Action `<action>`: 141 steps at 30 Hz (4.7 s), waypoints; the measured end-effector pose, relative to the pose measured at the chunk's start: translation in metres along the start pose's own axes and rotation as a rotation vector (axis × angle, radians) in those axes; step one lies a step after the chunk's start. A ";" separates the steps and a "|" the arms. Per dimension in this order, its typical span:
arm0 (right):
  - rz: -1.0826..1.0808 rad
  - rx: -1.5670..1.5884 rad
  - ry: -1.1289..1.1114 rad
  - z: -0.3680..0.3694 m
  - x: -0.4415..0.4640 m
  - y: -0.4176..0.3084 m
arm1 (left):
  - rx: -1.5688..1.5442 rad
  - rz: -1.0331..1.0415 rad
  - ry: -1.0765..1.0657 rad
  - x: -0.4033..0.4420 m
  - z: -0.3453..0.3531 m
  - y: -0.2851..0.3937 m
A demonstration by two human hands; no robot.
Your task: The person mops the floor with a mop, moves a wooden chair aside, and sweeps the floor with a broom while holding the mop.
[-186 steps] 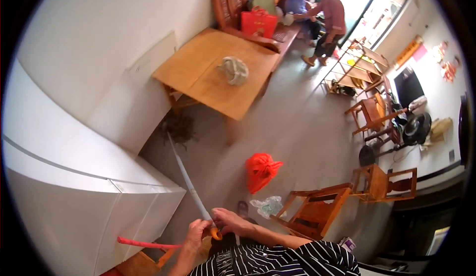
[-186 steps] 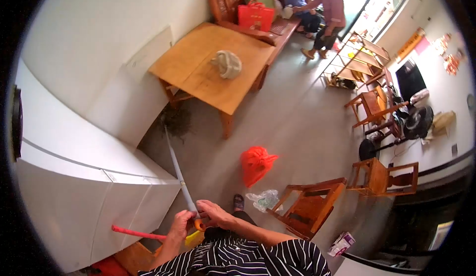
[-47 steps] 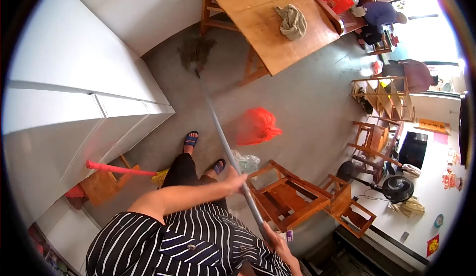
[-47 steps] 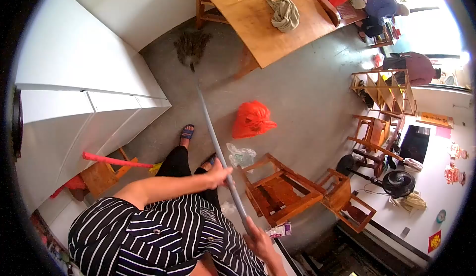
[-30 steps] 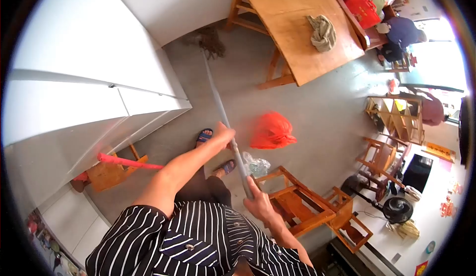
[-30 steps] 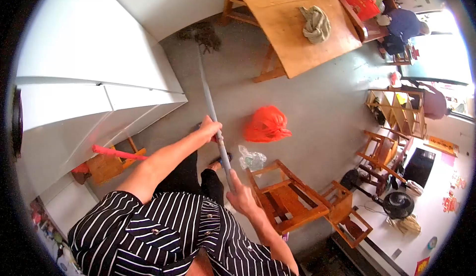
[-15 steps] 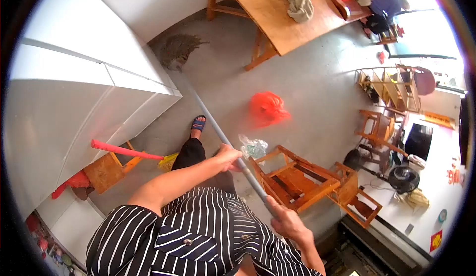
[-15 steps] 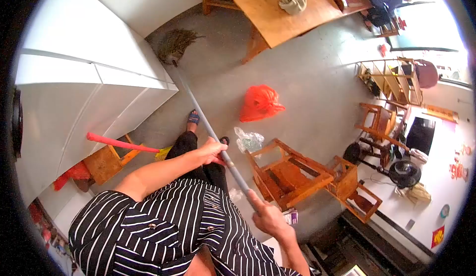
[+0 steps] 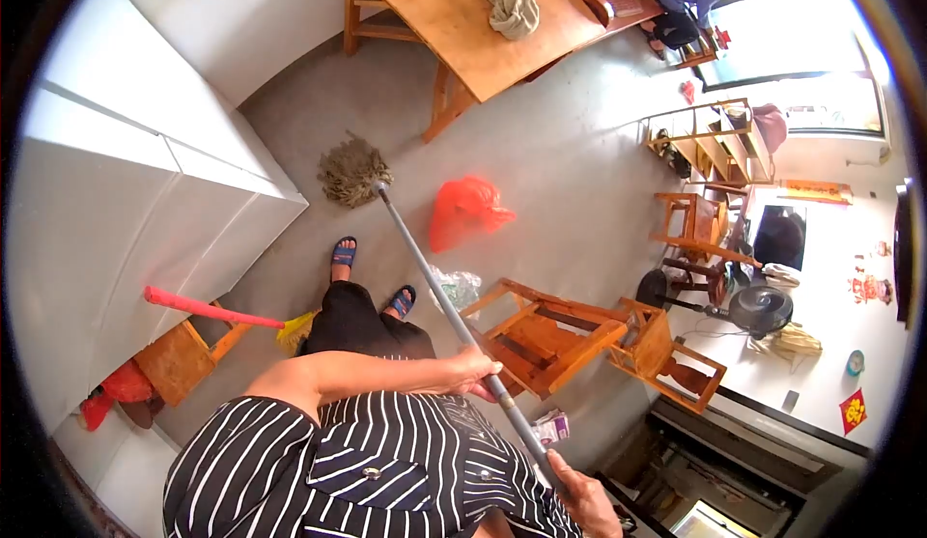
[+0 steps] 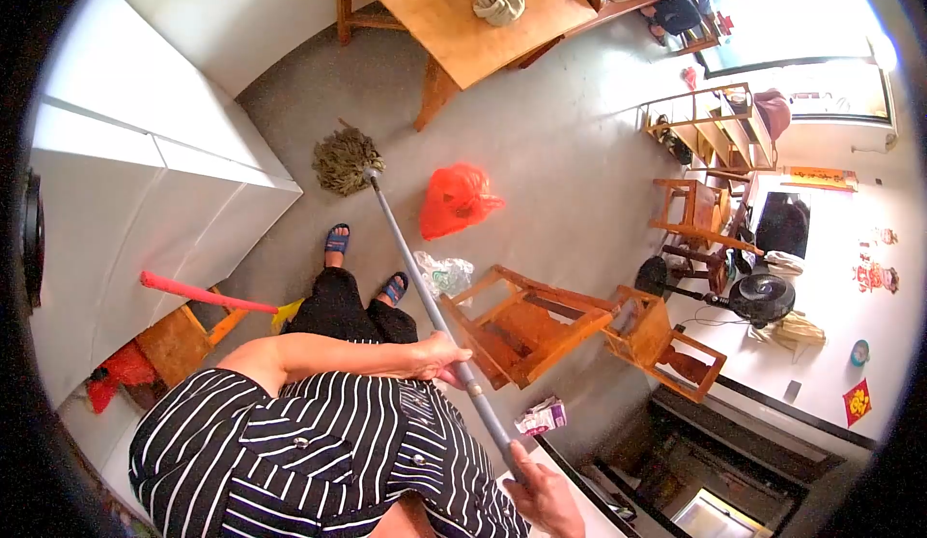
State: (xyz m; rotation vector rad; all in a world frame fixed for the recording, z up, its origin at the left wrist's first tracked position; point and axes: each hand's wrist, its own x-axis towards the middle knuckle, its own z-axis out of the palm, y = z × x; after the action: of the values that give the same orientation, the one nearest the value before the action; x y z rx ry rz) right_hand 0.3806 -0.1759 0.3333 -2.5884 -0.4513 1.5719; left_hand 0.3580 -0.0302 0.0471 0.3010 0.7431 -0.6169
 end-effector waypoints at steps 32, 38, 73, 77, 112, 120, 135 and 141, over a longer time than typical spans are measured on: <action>-0.031 0.261 -0.150 0.023 0.049 -0.009 | 0.057 0.139 0.132 -0.009 -0.055 0.020; -0.135 0.474 -0.139 0.046 0.108 -0.012 | 0.130 0.258 0.153 -0.009 -0.099 0.082; 0.038 0.089 0.080 0.035 -0.029 0.027 | 0.119 -0.097 0.088 0.035 -0.012 -0.008; 0.016 0.410 0.053 0.061 -0.025 0.031 | -0.087 -0.162 0.214 0.064 -0.047 -0.011; -0.088 0.921 0.015 0.124 0.253 -0.135 | 0.405 0.505 0.690 0.104 -0.218 0.250; -0.045 0.424 0.005 0.092 0.139 -0.031 | 0.176 0.323 0.372 0.070 -0.163 0.110; -0.106 -0.377 0.374 0.030 -0.070 -0.017 | 1.019 0.007 -0.074 -0.016 -0.058 0.031; -0.152 -0.508 0.504 0.028 -0.063 -0.061 | 1.808 1.170 -0.287 -0.074 -0.034 0.059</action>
State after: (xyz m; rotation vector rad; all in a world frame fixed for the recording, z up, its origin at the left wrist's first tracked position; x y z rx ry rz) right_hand 0.3163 -0.1381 0.3874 -3.0665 -1.0664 0.7757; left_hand 0.3337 0.0629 0.0777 2.0614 -0.5428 0.0003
